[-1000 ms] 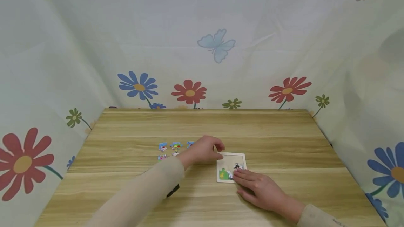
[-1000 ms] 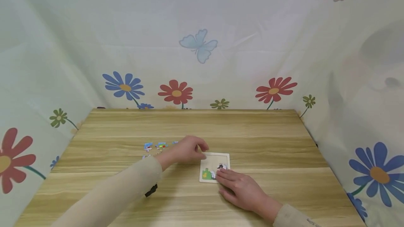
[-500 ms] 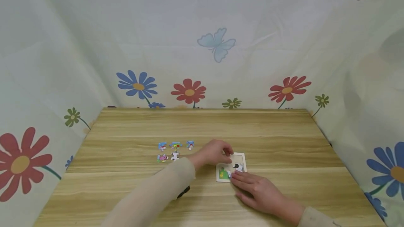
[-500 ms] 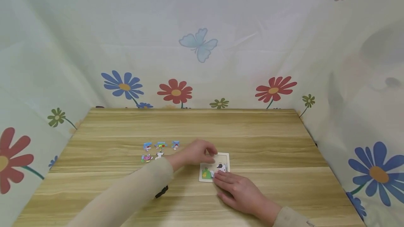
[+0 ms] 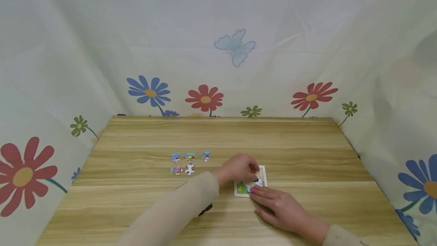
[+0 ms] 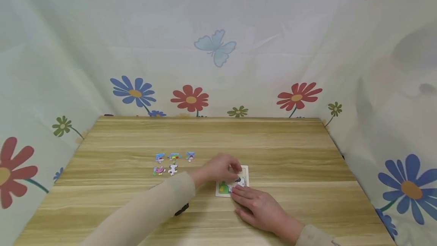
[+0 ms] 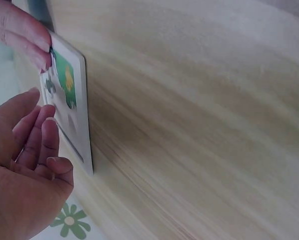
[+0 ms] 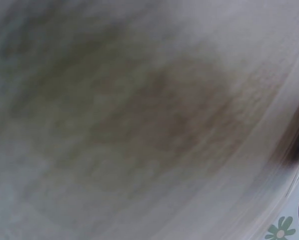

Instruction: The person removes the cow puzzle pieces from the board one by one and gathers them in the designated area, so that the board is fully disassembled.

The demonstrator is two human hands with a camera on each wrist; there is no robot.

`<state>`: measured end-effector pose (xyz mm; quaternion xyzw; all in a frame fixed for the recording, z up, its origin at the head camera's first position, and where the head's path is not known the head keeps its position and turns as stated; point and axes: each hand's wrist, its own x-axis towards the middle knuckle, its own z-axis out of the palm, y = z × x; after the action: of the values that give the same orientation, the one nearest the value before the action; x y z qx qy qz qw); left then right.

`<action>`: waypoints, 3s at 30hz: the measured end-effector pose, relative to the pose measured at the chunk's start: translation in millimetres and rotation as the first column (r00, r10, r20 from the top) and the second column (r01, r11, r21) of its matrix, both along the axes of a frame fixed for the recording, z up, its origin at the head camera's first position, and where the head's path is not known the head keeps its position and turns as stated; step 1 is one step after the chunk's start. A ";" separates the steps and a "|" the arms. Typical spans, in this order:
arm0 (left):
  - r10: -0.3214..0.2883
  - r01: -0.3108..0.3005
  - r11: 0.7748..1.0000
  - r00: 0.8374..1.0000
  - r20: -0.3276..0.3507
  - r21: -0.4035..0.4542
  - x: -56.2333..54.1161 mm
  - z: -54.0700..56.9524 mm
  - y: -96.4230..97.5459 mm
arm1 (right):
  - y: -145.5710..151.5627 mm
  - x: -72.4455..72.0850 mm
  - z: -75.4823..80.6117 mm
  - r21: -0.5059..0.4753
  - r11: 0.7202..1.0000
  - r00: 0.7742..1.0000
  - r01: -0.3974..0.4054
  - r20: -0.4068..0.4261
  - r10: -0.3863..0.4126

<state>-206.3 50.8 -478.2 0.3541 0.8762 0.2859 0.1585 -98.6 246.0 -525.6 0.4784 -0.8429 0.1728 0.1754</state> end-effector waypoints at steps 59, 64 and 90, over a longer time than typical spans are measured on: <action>0.175 -0.192 0.975 0.974 0.142 0.115 4.4 -2.0 4.3 | -0.8 2.2 -5.2 -0.006 0.999 0.999 0.034 0.021 -0.034; 0.172 -0.195 0.972 0.971 0.166 0.133 -3.6 6.5 -13.7 | -1.4 2.6 -3.9 -0.008 0.999 0.999 0.036 0.015 -0.036; 0.217 -0.228 0.973 0.952 0.217 0.029 -27.8 29.8 -115.0 | -2.6 3.1 -6.9 0.002 0.999 0.998 0.055 0.022 -0.055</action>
<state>-234.1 -64.2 -448.4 0.2247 0.8805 0.3616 0.2084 -95.5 243.4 -532.5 0.4533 -0.8577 0.1729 0.1703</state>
